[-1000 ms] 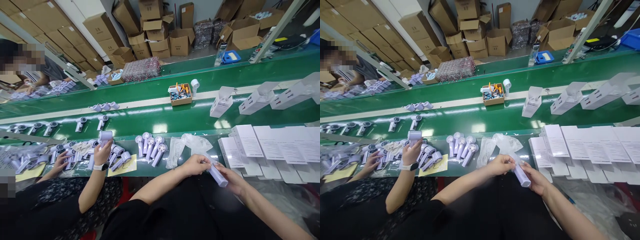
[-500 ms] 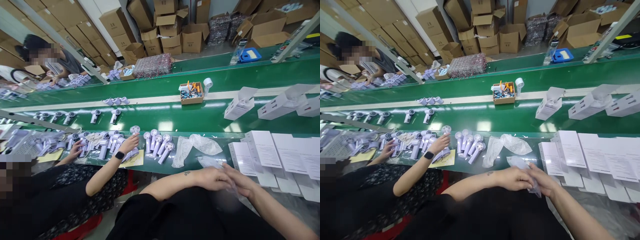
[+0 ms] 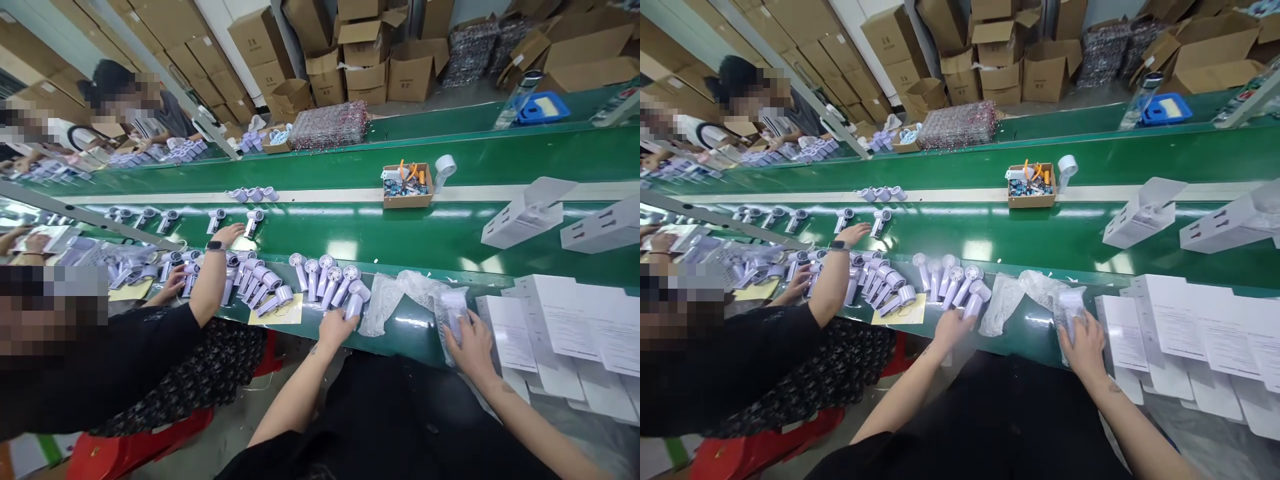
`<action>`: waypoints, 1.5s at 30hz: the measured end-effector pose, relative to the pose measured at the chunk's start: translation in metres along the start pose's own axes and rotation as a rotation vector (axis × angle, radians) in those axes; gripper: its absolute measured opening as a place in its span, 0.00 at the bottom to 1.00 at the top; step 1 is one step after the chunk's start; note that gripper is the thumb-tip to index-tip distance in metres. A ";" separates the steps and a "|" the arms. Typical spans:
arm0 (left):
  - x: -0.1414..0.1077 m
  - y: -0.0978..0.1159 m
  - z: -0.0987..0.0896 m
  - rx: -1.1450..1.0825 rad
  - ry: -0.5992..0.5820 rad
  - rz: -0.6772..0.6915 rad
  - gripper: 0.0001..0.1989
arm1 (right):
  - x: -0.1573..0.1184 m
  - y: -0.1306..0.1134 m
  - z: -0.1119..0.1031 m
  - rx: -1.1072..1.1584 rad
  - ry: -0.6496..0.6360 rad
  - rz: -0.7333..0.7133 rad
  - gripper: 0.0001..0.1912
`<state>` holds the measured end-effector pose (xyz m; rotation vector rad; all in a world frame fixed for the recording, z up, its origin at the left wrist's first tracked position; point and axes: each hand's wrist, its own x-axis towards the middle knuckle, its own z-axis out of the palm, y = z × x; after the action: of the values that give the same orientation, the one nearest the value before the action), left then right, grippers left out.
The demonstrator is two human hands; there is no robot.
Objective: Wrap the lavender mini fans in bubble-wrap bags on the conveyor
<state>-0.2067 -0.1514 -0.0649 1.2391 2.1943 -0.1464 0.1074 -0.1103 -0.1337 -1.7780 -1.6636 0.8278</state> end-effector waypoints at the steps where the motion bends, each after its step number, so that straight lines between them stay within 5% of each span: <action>1: -0.008 0.009 0.002 -0.094 -0.012 0.039 0.22 | -0.002 -0.017 0.001 0.094 -0.043 0.041 0.24; 6: -0.015 0.069 0.015 -0.527 -0.228 0.350 0.27 | 0.005 -0.093 0.012 0.923 -0.555 0.537 0.22; 8: 0.011 0.094 0.014 -0.646 -0.263 0.231 0.28 | 0.013 -0.101 0.008 1.049 -0.496 0.643 0.20; 10: 0.048 0.116 0.010 -0.678 -0.133 0.053 0.26 | 0.020 -0.098 -0.003 1.041 -0.418 0.685 0.17; 15: 0.107 0.143 0.011 -0.558 -0.032 0.017 0.14 | 0.022 -0.077 -0.041 1.055 -0.492 0.682 0.14; 21: 0.077 0.131 0.018 -0.542 0.022 0.123 0.12 | 0.030 -0.071 -0.061 1.097 -0.602 0.796 0.18; 27: 0.030 0.113 -0.002 -0.845 -0.149 0.608 0.10 | 0.051 -0.090 -0.048 1.129 -0.975 0.652 0.24; 33: 0.016 0.095 -0.007 -1.159 -0.111 0.565 0.10 | 0.036 -0.105 -0.039 0.946 -1.068 0.545 0.15; 36: 0.015 0.091 -0.006 -1.158 -0.217 0.566 0.18 | 0.020 -0.107 -0.047 0.973 -1.072 0.468 0.17; 41: 0.007 0.091 -0.018 -1.021 -0.494 0.660 0.31 | 0.008 -0.106 -0.050 1.076 -1.152 0.434 0.42; 45: 0.003 0.087 -0.030 -1.069 -0.703 0.699 0.34 | 0.002 -0.107 -0.038 1.049 -1.204 0.407 0.34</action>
<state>-0.1509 -0.0891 -0.0259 0.9815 0.8736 0.6806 0.0666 -0.0999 -0.0286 -0.7817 -0.9040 2.6611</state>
